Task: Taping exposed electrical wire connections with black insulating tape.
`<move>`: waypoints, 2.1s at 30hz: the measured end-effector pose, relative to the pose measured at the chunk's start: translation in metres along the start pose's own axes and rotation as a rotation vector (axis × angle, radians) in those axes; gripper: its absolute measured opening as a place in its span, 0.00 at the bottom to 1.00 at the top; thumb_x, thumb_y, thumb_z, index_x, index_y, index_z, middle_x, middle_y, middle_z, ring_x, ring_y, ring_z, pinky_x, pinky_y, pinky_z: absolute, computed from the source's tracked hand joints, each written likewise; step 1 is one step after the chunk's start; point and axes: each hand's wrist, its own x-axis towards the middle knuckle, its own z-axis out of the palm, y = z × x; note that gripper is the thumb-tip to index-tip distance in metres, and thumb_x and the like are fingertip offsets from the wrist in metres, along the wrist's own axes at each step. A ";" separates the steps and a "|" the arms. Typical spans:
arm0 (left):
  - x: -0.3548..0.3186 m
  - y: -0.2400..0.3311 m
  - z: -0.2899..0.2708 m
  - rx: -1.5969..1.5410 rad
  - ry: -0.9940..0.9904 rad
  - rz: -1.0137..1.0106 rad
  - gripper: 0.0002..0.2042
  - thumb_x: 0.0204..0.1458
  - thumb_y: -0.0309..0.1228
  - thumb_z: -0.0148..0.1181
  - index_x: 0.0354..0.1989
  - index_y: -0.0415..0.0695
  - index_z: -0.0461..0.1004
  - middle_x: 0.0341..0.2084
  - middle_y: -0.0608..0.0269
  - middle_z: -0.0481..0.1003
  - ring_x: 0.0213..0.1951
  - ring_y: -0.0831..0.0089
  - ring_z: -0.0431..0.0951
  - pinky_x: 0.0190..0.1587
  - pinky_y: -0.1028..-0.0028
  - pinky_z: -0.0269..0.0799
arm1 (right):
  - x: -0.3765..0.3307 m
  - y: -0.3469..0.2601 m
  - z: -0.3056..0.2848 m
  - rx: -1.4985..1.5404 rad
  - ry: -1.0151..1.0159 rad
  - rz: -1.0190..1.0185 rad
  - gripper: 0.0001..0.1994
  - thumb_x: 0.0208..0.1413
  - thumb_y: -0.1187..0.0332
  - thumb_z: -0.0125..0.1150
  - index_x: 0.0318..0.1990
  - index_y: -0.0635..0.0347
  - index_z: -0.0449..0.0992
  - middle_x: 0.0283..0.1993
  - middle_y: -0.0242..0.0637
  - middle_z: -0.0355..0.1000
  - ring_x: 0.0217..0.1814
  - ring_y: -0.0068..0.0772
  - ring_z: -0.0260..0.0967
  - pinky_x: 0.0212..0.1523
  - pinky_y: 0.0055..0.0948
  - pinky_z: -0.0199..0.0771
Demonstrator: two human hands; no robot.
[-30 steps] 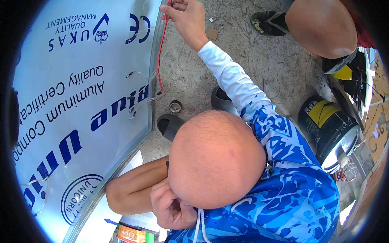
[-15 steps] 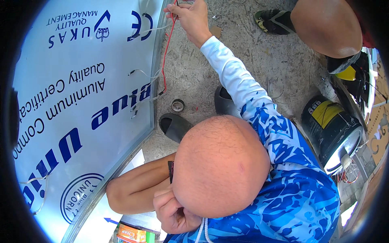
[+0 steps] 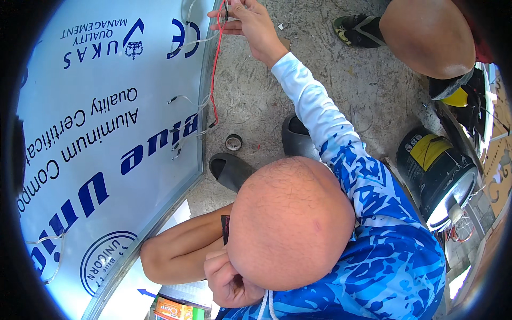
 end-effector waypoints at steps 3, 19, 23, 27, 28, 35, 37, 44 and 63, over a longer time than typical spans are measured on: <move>-0.001 0.001 0.003 0.034 0.016 -0.011 0.09 0.44 0.23 0.66 0.27 0.31 0.72 0.28 0.51 0.73 0.28 0.65 0.74 0.34 0.74 0.70 | -0.003 -0.002 -0.001 -0.014 -0.023 0.008 0.15 0.68 0.57 0.42 0.49 0.58 0.67 0.45 0.36 0.73 0.43 0.29 0.73 0.46 0.31 0.72; 0.004 0.004 0.001 -0.197 0.107 -0.210 0.12 0.46 0.24 0.67 0.31 0.27 0.73 0.31 0.45 0.72 0.30 0.61 0.77 0.34 0.71 0.75 | -0.011 -0.005 0.005 -0.087 -0.037 0.039 0.17 0.67 0.57 0.43 0.53 0.60 0.65 0.47 0.38 0.72 0.45 0.30 0.72 0.49 0.32 0.72; 0.008 0.005 0.008 -0.201 0.212 -0.209 0.12 0.46 0.22 0.66 0.33 0.26 0.72 0.33 0.46 0.70 0.31 0.61 0.77 0.33 0.70 0.76 | -0.016 -0.004 0.010 -0.046 0.016 0.044 0.16 0.65 0.61 0.48 0.52 0.63 0.69 0.44 0.37 0.74 0.41 0.28 0.72 0.45 0.29 0.71; 0.005 0.005 0.007 -0.155 0.147 -0.067 0.11 0.46 0.22 0.67 0.33 0.27 0.72 0.32 0.47 0.70 0.32 0.61 0.76 0.34 0.67 0.78 | -0.016 0.003 0.006 -0.102 -0.013 -0.083 0.13 0.63 0.64 0.50 0.47 0.62 0.76 0.43 0.33 0.75 0.44 0.26 0.73 0.48 0.29 0.72; 0.003 0.005 0.005 -0.157 0.141 -0.068 0.11 0.46 0.22 0.67 0.33 0.27 0.72 0.32 0.47 0.70 0.32 0.61 0.76 0.34 0.67 0.78 | -0.015 0.005 0.003 -0.128 -0.019 -0.107 0.14 0.63 0.64 0.49 0.48 0.62 0.75 0.44 0.33 0.75 0.45 0.27 0.73 0.49 0.30 0.72; 0.017 0.003 -0.005 -0.177 -0.024 -0.066 0.06 0.44 0.19 0.63 0.28 0.31 0.72 0.29 0.48 0.71 0.29 0.63 0.74 0.32 0.70 0.74 | -0.004 0.010 -0.014 -0.240 -0.027 -0.116 0.14 0.62 0.62 0.51 0.47 0.61 0.75 0.42 0.32 0.75 0.45 0.26 0.72 0.49 0.29 0.71; 0.028 -0.001 -0.012 -0.225 -0.087 -0.063 0.06 0.43 0.19 0.63 0.28 0.31 0.72 0.28 0.48 0.72 0.28 0.63 0.73 0.32 0.71 0.72 | -0.004 0.010 -0.015 -0.271 -0.036 -0.109 0.14 0.62 0.62 0.52 0.47 0.62 0.76 0.42 0.31 0.75 0.44 0.24 0.72 0.49 0.28 0.71; 0.010 0.007 -0.012 -0.245 -0.031 -0.108 0.05 0.45 0.20 0.60 0.27 0.32 0.71 0.28 0.50 0.72 0.30 0.66 0.74 0.36 0.73 0.69 | -0.006 0.009 -0.013 -0.294 -0.018 -0.119 0.14 0.61 0.63 0.53 0.48 0.63 0.75 0.41 0.32 0.75 0.43 0.24 0.71 0.49 0.28 0.71; 0.003 0.010 -0.009 -0.338 0.003 -0.245 0.10 0.39 0.22 0.70 0.29 0.31 0.76 0.28 0.48 0.76 0.31 0.64 0.77 0.35 0.73 0.72 | -0.007 0.009 -0.013 -0.269 -0.027 -0.169 0.14 0.56 0.67 0.59 0.47 0.65 0.77 0.40 0.33 0.77 0.40 0.20 0.71 0.44 0.23 0.69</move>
